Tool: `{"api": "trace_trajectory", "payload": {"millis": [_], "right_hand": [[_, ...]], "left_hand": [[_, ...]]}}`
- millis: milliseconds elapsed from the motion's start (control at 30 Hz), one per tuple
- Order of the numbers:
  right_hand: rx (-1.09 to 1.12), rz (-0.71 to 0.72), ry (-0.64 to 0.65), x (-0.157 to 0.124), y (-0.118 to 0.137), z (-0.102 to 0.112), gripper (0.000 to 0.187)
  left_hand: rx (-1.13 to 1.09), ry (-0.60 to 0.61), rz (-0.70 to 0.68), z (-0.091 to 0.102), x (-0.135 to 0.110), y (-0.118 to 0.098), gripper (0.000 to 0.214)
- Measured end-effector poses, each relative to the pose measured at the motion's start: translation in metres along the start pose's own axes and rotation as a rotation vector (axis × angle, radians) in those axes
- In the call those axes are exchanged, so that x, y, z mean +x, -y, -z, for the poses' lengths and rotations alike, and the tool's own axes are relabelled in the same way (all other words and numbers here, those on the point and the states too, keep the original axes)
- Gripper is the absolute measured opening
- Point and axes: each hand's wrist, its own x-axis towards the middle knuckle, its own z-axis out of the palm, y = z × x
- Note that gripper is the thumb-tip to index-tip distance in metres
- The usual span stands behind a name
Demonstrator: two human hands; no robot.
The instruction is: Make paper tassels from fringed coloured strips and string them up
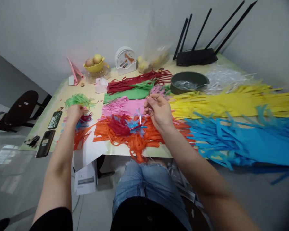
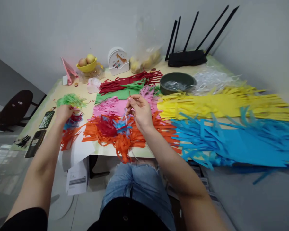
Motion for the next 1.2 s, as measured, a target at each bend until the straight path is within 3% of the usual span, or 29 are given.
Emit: {"api": "trace_trajectory", "payload": {"millis": [200,300,367,467,567,633,800,933,1067,1200], "right_hand": [[-0.011,-0.010,0.027,0.000,0.001,-0.001,0.048],[-0.061,0.019,0.045,0.000,-0.001,-0.005,0.047],[-0.150,0.059,0.080,-0.002,-0.001,-0.008,0.045],[-0.315,0.152,0.155,-0.006,0.001,-0.014,0.040],[-0.442,0.225,0.217,-0.012,0.006,-0.018,0.033],[-0.498,0.234,0.242,-0.014,0.009,-0.022,0.029],[-0.499,0.197,0.364,-0.005,0.007,-0.040,0.022],[-0.587,0.122,0.464,0.004,-0.003,-0.052,0.015],[-0.692,0.110,0.443,0.007,-0.006,-0.049,0.011],[-0.777,0.266,0.256,0.007,0.003,-0.042,0.010]], "left_hand": [[-0.387,-0.488,0.168,0.058,0.013,0.024,0.026],[-0.530,-0.644,0.119,0.081,0.000,0.010,0.019],[-0.668,-0.687,-0.040,0.087,-0.018,-0.015,0.018],[-0.773,-0.629,-0.282,0.080,-0.044,-0.059,0.021],[-0.642,-0.442,-0.179,0.062,-0.060,-0.091,0.021],[-0.727,-0.258,-0.112,0.050,-0.065,-0.105,0.021],[-1.141,0.155,-0.263,0.036,-0.086,-0.135,0.034],[-1.252,0.315,-0.290,0.027,-0.099,-0.152,0.042],[-1.187,0.292,-0.293,0.016,-0.093,-0.139,0.036],[-0.833,-0.131,-0.163,0.020,-0.086,-0.115,0.017]]}}
